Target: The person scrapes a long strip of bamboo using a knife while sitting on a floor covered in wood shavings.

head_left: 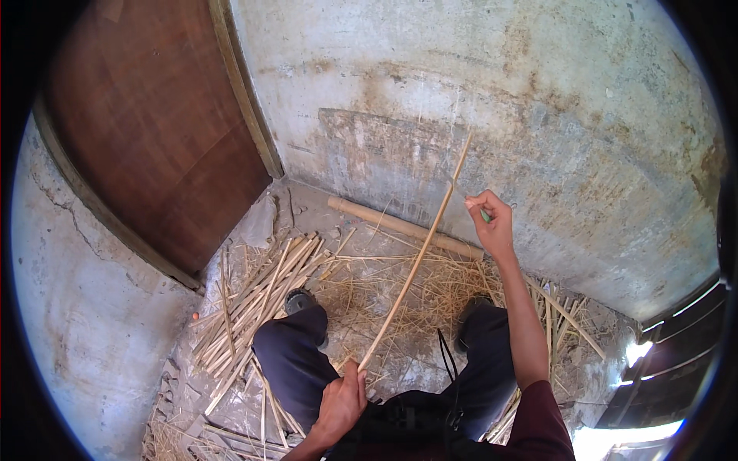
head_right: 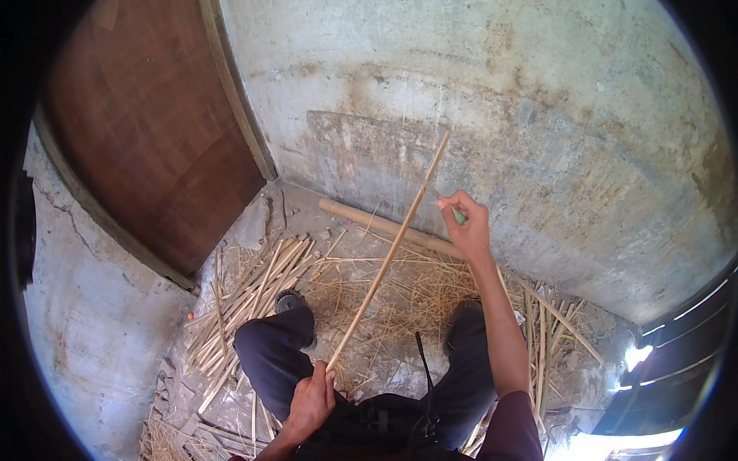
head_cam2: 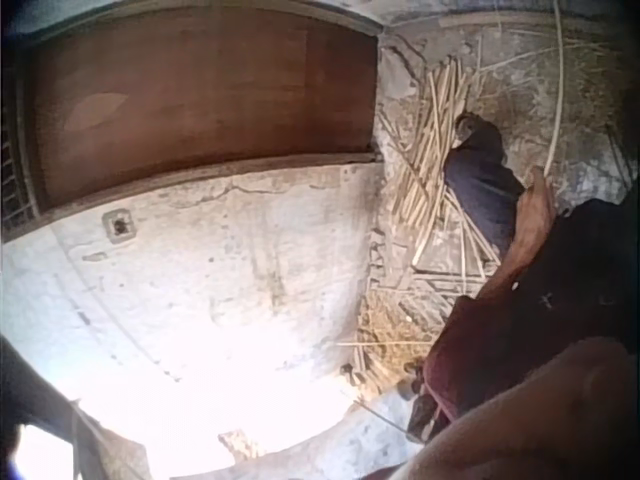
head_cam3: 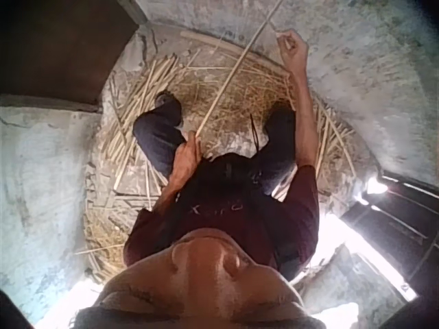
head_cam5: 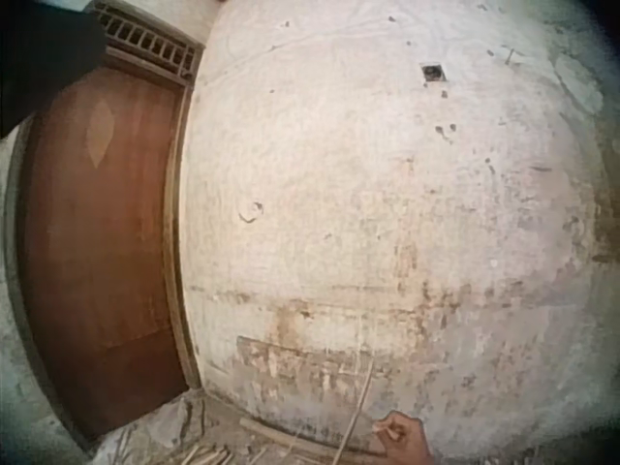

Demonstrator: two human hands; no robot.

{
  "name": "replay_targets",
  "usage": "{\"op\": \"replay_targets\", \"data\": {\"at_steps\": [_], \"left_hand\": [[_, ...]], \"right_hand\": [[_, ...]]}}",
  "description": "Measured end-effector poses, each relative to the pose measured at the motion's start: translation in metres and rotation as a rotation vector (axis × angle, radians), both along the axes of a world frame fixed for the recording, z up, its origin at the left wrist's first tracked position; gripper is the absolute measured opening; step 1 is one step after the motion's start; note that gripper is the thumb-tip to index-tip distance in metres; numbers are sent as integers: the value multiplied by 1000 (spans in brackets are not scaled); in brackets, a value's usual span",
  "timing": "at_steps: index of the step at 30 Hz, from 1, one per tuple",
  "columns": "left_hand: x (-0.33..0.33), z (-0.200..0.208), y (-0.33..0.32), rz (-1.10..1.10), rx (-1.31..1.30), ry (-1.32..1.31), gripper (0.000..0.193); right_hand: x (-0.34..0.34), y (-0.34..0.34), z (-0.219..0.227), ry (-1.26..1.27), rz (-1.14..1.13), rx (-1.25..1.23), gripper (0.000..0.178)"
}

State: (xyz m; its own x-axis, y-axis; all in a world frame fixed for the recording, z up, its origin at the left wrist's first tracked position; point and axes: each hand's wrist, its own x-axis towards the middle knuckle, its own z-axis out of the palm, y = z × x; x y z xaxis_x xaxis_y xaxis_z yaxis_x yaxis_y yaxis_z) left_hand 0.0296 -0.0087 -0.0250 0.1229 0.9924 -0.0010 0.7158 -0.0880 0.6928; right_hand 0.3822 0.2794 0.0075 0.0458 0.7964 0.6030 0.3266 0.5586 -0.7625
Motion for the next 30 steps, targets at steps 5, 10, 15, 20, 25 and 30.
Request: {"op": "replay_targets", "data": {"at_steps": [5,10,15,20,25,30], "left_hand": [[-7,0,-6,8,-38,38,14],[-16,-5,-17,-13,-93,62,15],[-25,-17,-23,-48,-98,95,21],[-34,-8,-30,-44,-157,131,21],[-44,-20,-4,-12,-68,71,19],[-52,-23,20,108,-7,72,18]], "right_hand": [[6,9,-9,-15,-76,-6,10],[29,26,-7,-52,-123,-9,11],[56,51,-6,-207,-270,-45,10],[105,83,-41,-274,-408,-123,13],[187,89,-126,-1103,-76,-1372,27],[168,58,-151,-1153,-8,-1222,26]]}}
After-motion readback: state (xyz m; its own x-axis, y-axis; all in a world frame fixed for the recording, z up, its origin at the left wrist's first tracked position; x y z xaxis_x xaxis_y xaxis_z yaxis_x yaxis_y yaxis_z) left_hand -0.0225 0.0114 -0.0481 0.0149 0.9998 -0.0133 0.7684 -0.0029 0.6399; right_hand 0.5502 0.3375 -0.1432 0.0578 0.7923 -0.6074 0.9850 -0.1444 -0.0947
